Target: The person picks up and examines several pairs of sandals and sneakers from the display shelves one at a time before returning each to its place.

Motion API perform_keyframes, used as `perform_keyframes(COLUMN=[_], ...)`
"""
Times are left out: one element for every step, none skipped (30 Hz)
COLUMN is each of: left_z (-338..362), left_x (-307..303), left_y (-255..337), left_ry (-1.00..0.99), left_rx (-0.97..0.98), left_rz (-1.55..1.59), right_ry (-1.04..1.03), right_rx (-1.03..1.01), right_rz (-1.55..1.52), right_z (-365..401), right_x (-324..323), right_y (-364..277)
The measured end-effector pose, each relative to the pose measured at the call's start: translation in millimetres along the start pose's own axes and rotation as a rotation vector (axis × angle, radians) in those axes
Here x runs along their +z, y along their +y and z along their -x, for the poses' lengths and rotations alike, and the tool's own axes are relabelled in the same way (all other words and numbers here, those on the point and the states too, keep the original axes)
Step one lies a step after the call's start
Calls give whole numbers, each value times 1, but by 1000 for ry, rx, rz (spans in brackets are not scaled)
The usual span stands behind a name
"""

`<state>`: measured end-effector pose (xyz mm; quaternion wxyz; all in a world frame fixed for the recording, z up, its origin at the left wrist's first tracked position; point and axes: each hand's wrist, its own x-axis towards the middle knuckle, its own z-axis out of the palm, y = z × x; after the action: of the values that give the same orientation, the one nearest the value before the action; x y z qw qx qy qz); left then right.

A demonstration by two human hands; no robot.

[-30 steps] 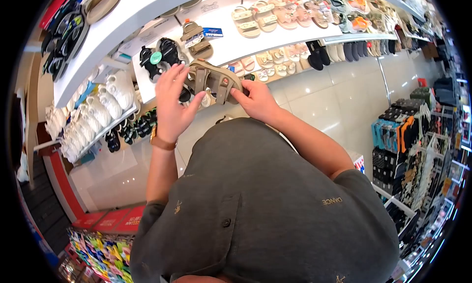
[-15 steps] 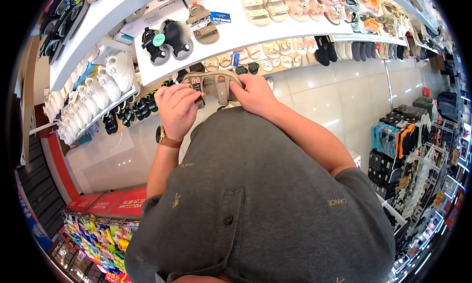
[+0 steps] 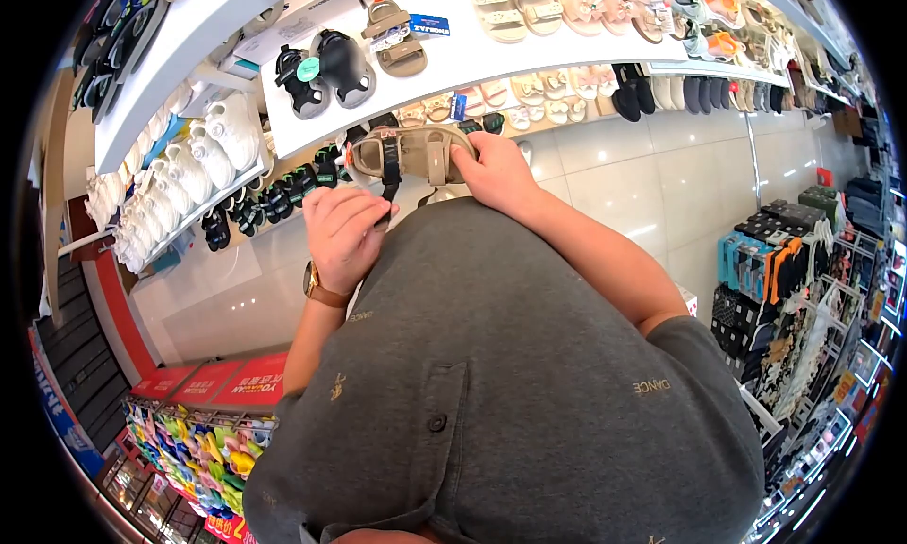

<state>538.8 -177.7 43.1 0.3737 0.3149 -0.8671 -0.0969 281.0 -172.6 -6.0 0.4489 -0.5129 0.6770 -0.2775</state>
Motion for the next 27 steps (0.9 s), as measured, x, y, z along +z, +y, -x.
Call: perform_keyframes(left_z=[1, 1, -2, -7, -11, -13, -14, -15, -16, -15, -15, -16, -16, -13, -12, -13, -12, -9, -6, -4, -3, -2, -1, -3, 3, 12, 17], left_x=[2, 4, 3, 2, 2, 4, 5, 6, 7, 9, 11, 11, 12, 15, 16, 18, 20, 22, 24, 24, 23, 22, 20, 15, 14, 15, 12], left_y=[-3, -6, -8, -9, -10, -14, -17, -19, -22, -26, -27, -28, -29, -33, -36, -39, -42, -45, -48, -50, -51, -52, -53, -56, -62, -70, -76], left_ry=[20, 41, 49, 58, 67, 77, 71, 65, 59, 49, 31, 14, -5, -49, -72, -93, -115, -131, -148, -164, -130, -96, -62, -20, 31, 83, 135], left_rx=[-24, -47, -65, -83, -101, -101, -120, -138, -156, -179, -210, -242, -274, -347, -332, -317, -302, -306, -310, -315, -357, -399, -441, -498, -595, -690, -785], left_rz=[10, 19, 20, 21, 22, 24, 25, 26, 28, 37, 50, 63, 76, 53, 45, 37, 29, 40, 50, 60, 109, 157, 205, 322, 424, 525, 626], right_ry=[5, 9, 2, -4, -10, -16, -22, -27, -30, -33, -35, -40, -44, -47, -50, -53, -56, -57, -57, -57, -68, -78, -89, -83, -78, -72, -105], right_rx=[-16, -34, -55, -77, -98, -120, -141, -163, -187, -211, -236, -268, -299, -330, -321, -313, -305, -291, -277, -263, -240, -218, -196, -187, -178, -170, -109], right_rz=[24, 47, 66, 84, 102, 116, 131, 145, 156, 168, 180, 186, 192, 197, 190, 184, 179, 159, 140, 121, 93, 65, 37, -12, -61, -110, -184], right_z=[0, 1, 1, 3, 4, 4, 5, 5, 6, 7, 7, 7, 7, 7, 7, 7, 7, 7, 8, 8, 8, 7, 7, 6, 5, 3, 2], right_x=[0, 0, -1, -3, -3, -4, -4, -4, -5, -5, -6, -6, -6, -6, -5, -5, -5, -6, -6, -6, -6, -5, -4, -3, -1, 0, 1], right_y=[-1, -3, -7, -11, -13, -14, -15, -15, -16, -16, -16, -15, -14, -12, -12, -11, -11, -12, -14, -15, -14, -11, -7, -4, -1, 2, 6])
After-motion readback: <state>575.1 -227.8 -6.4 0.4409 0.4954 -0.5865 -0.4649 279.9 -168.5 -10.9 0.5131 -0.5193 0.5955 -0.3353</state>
